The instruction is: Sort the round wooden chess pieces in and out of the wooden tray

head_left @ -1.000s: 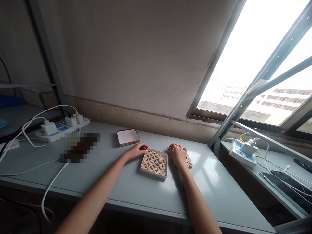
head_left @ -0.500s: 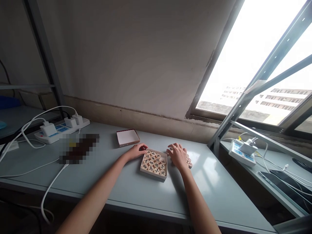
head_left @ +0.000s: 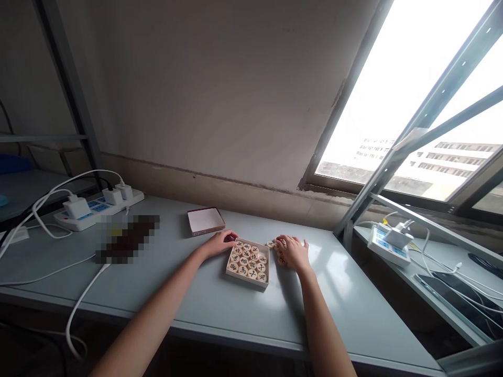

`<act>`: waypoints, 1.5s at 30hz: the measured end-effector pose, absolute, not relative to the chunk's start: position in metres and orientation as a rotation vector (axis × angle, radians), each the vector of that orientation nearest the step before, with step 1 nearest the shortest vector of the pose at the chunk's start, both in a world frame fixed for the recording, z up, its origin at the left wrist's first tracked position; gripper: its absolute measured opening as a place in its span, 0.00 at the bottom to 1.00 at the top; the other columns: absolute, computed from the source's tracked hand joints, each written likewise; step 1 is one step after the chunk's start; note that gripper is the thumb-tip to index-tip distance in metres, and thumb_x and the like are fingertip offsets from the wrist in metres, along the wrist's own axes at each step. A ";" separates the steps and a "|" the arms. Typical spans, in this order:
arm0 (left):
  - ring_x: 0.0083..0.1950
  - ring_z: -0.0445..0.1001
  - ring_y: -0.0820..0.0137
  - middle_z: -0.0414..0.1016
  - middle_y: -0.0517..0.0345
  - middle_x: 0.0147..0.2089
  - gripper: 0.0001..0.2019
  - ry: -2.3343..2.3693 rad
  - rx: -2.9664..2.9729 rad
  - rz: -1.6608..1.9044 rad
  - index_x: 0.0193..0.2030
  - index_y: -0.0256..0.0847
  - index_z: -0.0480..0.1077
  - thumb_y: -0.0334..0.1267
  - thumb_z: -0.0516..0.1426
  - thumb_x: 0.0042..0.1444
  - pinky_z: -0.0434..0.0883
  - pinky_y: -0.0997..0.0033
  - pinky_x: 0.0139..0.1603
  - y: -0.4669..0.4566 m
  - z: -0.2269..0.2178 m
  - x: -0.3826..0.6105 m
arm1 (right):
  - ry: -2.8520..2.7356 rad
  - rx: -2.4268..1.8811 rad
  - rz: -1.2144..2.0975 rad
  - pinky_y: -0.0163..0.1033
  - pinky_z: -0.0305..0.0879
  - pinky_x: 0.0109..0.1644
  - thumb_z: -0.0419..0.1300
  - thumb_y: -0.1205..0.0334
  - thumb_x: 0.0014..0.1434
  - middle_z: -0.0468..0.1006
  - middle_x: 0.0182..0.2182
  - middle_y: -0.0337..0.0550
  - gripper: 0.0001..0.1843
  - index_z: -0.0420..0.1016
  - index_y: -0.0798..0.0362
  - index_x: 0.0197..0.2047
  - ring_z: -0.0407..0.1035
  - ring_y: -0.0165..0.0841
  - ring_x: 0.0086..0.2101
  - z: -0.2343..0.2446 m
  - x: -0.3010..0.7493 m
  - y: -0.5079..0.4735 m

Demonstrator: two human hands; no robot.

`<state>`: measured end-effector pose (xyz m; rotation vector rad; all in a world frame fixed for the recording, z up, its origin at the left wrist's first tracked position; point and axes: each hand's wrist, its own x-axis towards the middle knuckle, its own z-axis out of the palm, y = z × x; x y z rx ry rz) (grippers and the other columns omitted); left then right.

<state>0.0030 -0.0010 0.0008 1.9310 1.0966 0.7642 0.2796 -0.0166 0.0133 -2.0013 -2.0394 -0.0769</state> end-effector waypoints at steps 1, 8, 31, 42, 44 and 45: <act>0.49 0.69 0.63 0.71 0.52 0.47 0.16 1.095 1.930 0.765 0.44 0.40 0.68 0.43 0.53 0.50 0.65 0.68 0.49 -0.001 0.000 0.003 | -2.031 -1.988 -0.103 0.58 0.38 0.58 0.43 0.53 0.62 0.73 0.47 0.44 0.19 0.69 0.47 0.48 0.60 0.40 0.52 0.014 0.279 -0.017; 0.49 0.69 0.64 0.71 0.52 0.47 0.16 1.087 1.933 0.781 0.44 0.40 0.68 0.43 0.53 0.50 0.65 0.68 0.49 0.000 -0.001 0.003 | -2.293 -1.758 -0.035 0.49 0.46 0.57 0.51 0.54 0.58 0.69 0.52 0.40 0.16 0.69 0.42 0.49 0.60 0.37 0.51 0.017 0.273 -0.020; 0.41 0.71 0.64 0.74 0.53 0.39 0.11 1.251 2.022 0.919 0.35 0.39 0.71 0.42 0.54 0.48 0.67 0.67 0.43 0.005 0.000 0.000 | -2.449 -1.390 0.506 0.37 0.61 0.43 0.56 0.58 0.54 0.73 0.38 0.39 0.11 0.72 0.47 0.41 0.66 0.33 0.40 0.039 0.236 -0.046; 0.45 0.70 0.63 0.74 0.52 0.42 0.13 1.217 2.038 0.865 0.39 0.39 0.71 0.42 0.53 0.49 0.66 0.67 0.47 0.004 -0.001 0.001 | -2.421 -1.488 0.197 0.42 0.57 0.49 0.54 0.58 0.58 0.68 0.45 0.43 0.10 0.77 0.45 0.39 0.60 0.37 0.46 0.034 0.241 -0.043; 0.45 0.70 0.63 0.74 0.52 0.42 0.13 1.235 2.046 0.864 0.38 0.39 0.71 0.42 0.53 0.49 0.66 0.67 0.47 0.005 -0.002 0.002 | -2.446 -1.510 0.098 0.44 0.56 0.48 0.52 0.56 0.59 0.68 0.45 0.43 0.12 0.77 0.45 0.36 0.60 0.37 0.45 0.035 0.240 -0.043; 0.45 0.70 0.63 0.74 0.52 0.42 0.12 1.243 2.051 0.871 0.38 0.39 0.71 0.41 0.53 0.48 0.66 0.67 0.47 0.005 -0.003 0.002 | -2.455 -1.508 0.067 0.44 0.56 0.48 0.52 0.55 0.59 0.69 0.44 0.43 0.12 0.77 0.45 0.35 0.60 0.37 0.44 0.035 0.240 -0.044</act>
